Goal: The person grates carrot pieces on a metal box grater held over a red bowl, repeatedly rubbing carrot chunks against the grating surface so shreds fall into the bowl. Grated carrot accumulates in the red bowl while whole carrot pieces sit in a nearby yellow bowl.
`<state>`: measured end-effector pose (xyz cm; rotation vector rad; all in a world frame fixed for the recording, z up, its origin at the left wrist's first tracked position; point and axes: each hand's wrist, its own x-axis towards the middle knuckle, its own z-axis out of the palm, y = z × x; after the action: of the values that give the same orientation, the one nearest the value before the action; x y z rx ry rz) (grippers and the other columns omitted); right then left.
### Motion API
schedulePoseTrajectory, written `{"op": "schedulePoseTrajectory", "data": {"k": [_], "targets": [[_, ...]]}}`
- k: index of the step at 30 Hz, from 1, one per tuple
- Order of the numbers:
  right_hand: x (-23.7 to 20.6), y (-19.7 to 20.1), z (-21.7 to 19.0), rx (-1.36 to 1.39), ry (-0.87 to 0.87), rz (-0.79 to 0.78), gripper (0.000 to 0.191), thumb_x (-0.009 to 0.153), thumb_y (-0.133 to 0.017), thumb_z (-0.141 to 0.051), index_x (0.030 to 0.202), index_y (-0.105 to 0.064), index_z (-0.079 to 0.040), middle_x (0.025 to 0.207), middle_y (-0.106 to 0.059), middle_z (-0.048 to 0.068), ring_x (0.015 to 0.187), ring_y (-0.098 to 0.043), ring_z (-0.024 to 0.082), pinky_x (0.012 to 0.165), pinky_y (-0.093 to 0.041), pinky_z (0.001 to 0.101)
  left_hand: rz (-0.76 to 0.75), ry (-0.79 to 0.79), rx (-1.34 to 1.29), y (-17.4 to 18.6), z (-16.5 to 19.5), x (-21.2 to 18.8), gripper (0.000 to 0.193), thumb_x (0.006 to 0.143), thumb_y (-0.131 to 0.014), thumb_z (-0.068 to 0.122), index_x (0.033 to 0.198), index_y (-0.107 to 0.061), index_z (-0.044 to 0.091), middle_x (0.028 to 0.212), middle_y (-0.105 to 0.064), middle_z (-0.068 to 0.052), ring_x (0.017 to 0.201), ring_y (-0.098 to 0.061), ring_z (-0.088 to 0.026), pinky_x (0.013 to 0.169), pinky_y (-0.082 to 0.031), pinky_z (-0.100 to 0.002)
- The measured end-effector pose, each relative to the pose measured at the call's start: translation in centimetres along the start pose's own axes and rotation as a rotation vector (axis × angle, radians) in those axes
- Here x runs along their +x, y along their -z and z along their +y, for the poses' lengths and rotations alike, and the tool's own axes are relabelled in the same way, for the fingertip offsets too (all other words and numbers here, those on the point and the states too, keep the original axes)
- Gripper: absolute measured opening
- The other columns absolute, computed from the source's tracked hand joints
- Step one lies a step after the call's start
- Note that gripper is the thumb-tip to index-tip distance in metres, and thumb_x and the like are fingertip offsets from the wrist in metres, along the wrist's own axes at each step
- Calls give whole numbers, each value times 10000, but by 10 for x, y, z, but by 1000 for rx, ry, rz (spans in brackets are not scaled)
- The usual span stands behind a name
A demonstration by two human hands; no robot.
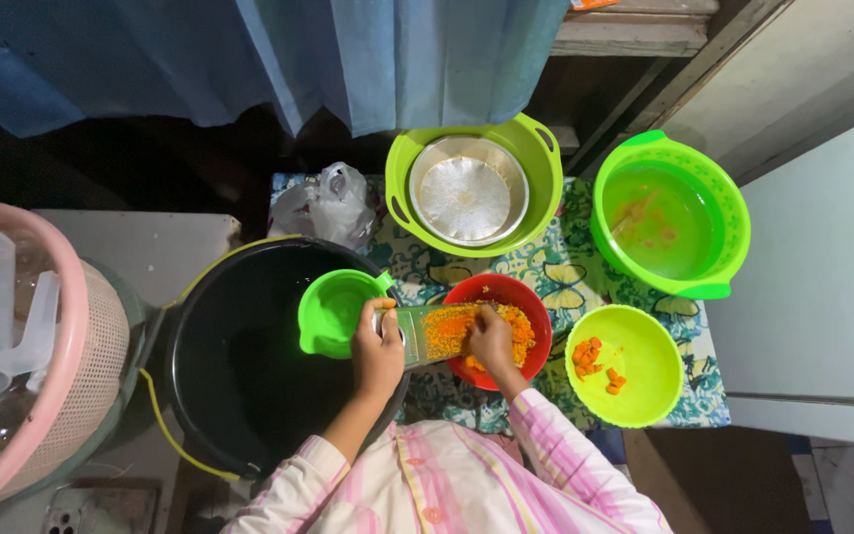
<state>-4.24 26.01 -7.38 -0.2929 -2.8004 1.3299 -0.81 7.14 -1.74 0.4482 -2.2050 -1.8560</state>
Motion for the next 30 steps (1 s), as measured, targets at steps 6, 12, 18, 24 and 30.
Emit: {"op": "schedulePoseTrajectory", "data": {"k": [6, 12, 18, 24, 30], "targets": [[-6, -7, 3, -4, 206, 135, 178, 844, -623, 2, 1021, -650, 5, 964, -697, 265, 932, -664, 472, 777, -528, 473, 0, -6, -18, 0, 2, -3, 156, 1002, -581, 129, 1115, -625, 31, 943, -715, -141, 836, -706, -231, 763, -550, -340], [-22, -13, -8, 99, -10, 71, 173, 894, -623, -25, 1055, -686, -32, 951, -727, 230, 908, -734, 394, 764, -555, 427, -26, 56, -25, 1, 3, -4, 169, 1005, -570, 134, 1128, -626, 33, 918, -706, -146, 806, -685, -235, 749, -543, -343], [-15, -13, -1, 94, 154, 100, 233, 834, -586, 31, 1033, -692, -30, 952, -726, 219, 898, -715, 392, 774, -553, 424, -13, -6, -40, 2, -3, -5, 164, 1007, -572, 134, 1122, -620, 27, 922, -705, -128, 824, -686, -210, 764, -543, -335], [-20, -16, 2, 52, 76, 117, 218, 847, -606, 28, 1021, -705, -57, 896, -715, 198, 836, -702, 375, 731, -535, 426, -8, 32, -18, 4, -3, -5, 171, 1001, -576, 140, 1126, -628, 36, 912, -704, -133, 803, -676, -220, 750, -542, -339], [-24, -15, -3, 159, 80, -28, 267, 828, -545, 69, 1026, -687, -42, 817, -677, 194, 749, -679, 345, 689, -530, 401, 0, -16, -19, 7, -3, -6, 174, 1002, -579, 137, 1123, -625, 21, 926, -708, -134, 825, -688, -216, 763, -543, -336]]}}
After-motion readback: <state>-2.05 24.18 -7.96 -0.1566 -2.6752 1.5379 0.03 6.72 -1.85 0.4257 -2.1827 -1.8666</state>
